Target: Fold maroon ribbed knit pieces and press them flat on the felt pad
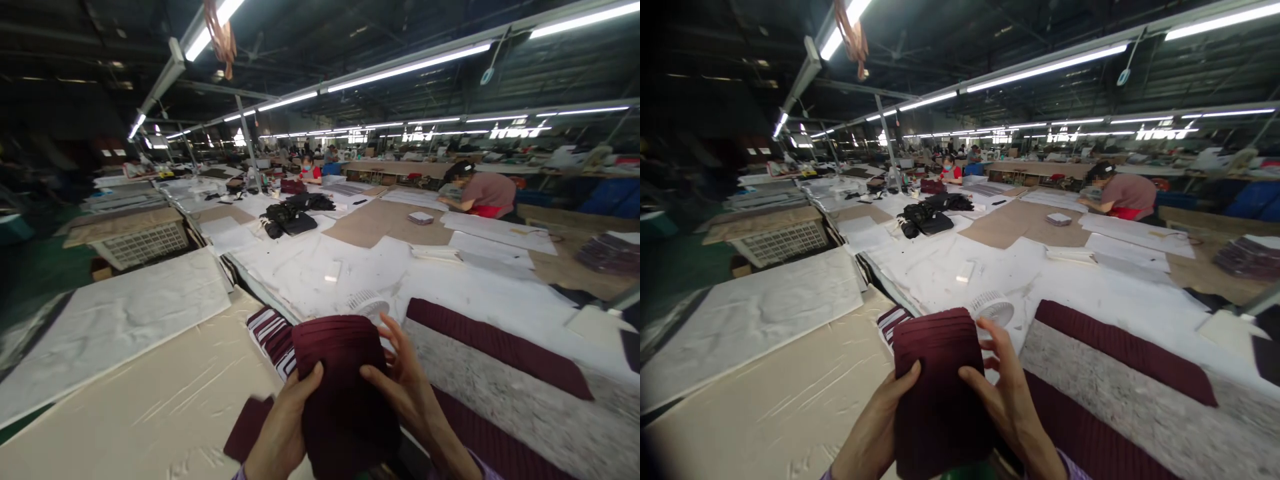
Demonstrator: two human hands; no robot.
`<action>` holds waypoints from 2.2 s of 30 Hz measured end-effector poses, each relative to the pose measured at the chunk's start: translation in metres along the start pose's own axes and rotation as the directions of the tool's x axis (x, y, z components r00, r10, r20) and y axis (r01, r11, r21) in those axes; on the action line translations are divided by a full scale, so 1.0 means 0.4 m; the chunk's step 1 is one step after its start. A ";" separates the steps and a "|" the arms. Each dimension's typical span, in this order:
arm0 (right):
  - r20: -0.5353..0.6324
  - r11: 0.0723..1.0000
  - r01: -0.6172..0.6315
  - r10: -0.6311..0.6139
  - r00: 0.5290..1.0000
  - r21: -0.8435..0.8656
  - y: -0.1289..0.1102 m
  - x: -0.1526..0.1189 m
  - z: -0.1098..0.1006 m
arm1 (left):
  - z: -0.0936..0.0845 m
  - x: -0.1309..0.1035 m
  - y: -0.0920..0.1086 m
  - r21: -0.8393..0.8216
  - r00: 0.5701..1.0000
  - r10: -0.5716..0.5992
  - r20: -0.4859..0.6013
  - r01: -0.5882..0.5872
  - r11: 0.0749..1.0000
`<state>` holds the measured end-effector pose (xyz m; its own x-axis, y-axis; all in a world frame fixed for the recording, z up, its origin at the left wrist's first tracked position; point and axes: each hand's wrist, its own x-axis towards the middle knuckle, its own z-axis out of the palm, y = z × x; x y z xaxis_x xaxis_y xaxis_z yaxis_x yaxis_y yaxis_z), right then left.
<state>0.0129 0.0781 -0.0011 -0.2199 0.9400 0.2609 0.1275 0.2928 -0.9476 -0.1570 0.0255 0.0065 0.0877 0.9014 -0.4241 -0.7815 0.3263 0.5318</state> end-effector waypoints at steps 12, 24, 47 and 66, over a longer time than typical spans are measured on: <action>0.284 0.534 0.581 -0.537 0.794 -0.614 -0.087 0.047 0.037 | -0.003 -0.021 0.008 0.205 0.975 0.166 0.147 -0.194 0.959; 0.276 0.984 0.099 -0.056 0.960 -0.146 -0.055 0.039 0.020 | -0.011 -0.051 0.059 -0.008 0.968 0.231 -0.103 -0.233 0.972; 0.301 0.984 -0.180 0.174 0.938 -0.010 -0.078 0.008 0.045 | -0.020 -0.056 0.045 -0.037 0.968 0.251 -0.034 -0.252 0.967; 0.048 0.994 0.089 -0.091 0.995 0.059 -0.048 0.027 0.064 | -0.037 -0.063 0.057 0.021 0.969 0.243 -0.044 -0.242 0.970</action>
<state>-0.0167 0.0779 0.0153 -0.2765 0.8999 0.3374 0.0503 0.3642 -0.9300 -0.1861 0.0061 0.0186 -0.1321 0.9401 -0.3142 -0.7665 0.1041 0.6337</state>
